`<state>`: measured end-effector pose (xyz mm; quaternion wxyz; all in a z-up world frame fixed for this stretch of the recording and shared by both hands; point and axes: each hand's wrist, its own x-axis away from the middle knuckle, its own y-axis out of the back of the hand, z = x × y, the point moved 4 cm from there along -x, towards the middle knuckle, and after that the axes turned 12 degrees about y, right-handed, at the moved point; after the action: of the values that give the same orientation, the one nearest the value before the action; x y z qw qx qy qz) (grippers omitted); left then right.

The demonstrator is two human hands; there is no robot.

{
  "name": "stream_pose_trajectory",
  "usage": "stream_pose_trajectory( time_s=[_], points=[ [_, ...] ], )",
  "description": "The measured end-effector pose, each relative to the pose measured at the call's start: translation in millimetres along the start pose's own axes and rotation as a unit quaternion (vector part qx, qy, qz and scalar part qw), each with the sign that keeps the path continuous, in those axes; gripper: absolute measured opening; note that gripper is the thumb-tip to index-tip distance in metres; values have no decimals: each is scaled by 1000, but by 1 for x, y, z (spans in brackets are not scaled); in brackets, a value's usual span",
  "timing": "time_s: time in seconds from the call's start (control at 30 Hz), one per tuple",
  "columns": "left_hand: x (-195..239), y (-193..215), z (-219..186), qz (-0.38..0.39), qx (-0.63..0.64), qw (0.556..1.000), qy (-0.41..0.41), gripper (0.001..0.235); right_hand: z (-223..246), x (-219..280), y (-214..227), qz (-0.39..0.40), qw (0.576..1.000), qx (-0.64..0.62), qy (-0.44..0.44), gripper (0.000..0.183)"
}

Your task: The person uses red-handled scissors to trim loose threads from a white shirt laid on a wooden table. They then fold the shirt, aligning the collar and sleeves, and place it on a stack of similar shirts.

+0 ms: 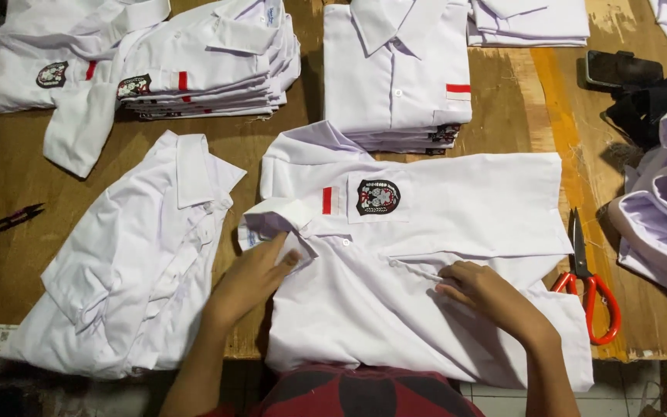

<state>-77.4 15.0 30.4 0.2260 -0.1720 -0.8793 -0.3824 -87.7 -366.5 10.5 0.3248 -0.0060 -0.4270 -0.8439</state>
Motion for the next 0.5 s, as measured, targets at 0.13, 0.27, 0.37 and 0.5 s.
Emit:
stream_pose_trajectory(
  time_s=[0.13, 0.27, 0.37, 0.5],
  points=[
    [-3, -12, 17, -62, 4, 998, 14, 46, -10, 25, -1, -45, 998, 16, -32, 29],
    [8, 7, 52, -86, -6, 991, 107, 30, -18, 47, 0, -84, 991, 92, -57, 36],
    [5, 3, 71, -68, -46, 980, 178, 32, -23, 47, 7, -90, 978, 116, -148, 41],
    [10, 9, 66, -66, -33, 978, 196, 37, -58, 53, 18, -106, 966, 149, -181, 57]
  ],
)
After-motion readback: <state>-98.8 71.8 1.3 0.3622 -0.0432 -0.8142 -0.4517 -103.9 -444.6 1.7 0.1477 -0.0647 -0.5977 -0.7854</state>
